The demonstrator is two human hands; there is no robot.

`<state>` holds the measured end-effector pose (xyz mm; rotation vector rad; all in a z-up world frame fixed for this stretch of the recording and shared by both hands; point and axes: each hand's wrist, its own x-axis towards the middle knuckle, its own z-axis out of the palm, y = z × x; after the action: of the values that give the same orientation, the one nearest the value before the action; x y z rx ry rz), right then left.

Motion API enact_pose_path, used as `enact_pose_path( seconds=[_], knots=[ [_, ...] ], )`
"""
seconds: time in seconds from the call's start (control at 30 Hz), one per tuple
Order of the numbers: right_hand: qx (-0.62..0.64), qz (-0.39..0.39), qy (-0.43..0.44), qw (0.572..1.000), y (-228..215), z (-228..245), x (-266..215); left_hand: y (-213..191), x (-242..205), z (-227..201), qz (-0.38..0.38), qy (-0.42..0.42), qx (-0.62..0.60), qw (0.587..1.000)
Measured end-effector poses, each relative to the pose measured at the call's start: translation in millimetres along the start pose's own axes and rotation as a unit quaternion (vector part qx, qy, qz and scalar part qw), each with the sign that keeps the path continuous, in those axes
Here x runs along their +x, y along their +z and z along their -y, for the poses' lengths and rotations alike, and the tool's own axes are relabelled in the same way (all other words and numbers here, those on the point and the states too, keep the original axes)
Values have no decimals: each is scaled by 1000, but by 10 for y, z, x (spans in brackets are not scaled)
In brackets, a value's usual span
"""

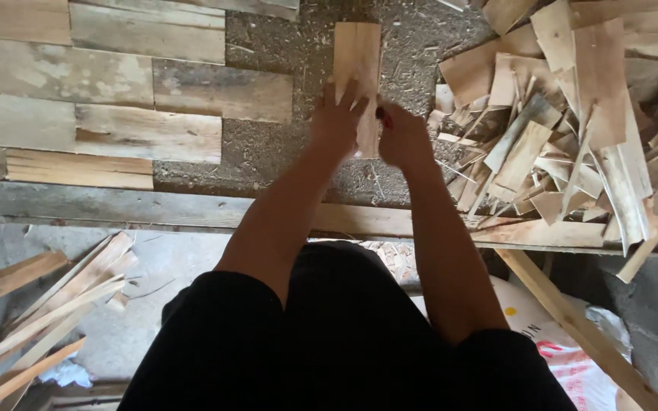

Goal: Trim and arrange thin wood planks to create a tiled pattern on a surface.

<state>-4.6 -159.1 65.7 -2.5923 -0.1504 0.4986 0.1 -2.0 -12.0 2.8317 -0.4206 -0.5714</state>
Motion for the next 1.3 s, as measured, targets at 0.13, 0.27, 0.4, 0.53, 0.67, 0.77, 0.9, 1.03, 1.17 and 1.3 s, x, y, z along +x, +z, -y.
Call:
enact_pose_path(
  seconds=[0.13, 0.27, 0.4, 0.53, 0.67, 0.77, 0.9, 1.03, 1.17, 1.3],
  knots=[
    [48, -35, -28, 998, 52, 38, -285, -135, -65, -65, 29, 0, -10, 1000],
    [32, -34, -19, 999, 153, 27, -572, -92, -100, -63, 19, 0, -13, 1000],
    [29, -35, 12, 999, 243, 7, -897, -89, -107, -41, -9, 2, -21, 1000],
    [-1, 33, 145, 989, 128, 233, -1094, -281, -100, -58, -4, 5, -3, 1000],
    [28, 7, 104, 994, 226, 206, -1304, -400, -189, -87, 31, 2, 20, 999],
    [36, 15, 121, 992, 264, 96, -1394, -346, -166, -90, 61, -6, 22, 998],
    [103, -37, 28, 994, 289, -37, -1490, -394, -172, -74, 42, 1, 19, 999],
    [147, -101, 116, 977, 463, -207, -1328, -323, -178, -49, 38, 6, 12, 999],
    [87, -194, 137, 968, 625, -358, -824, -358, -238, -31, 16, 12, -22, 1000],
    [60, -191, 185, 962, 811, -473, -468, -341, -257, -8, 4, 7, -65, 998]
  ],
)
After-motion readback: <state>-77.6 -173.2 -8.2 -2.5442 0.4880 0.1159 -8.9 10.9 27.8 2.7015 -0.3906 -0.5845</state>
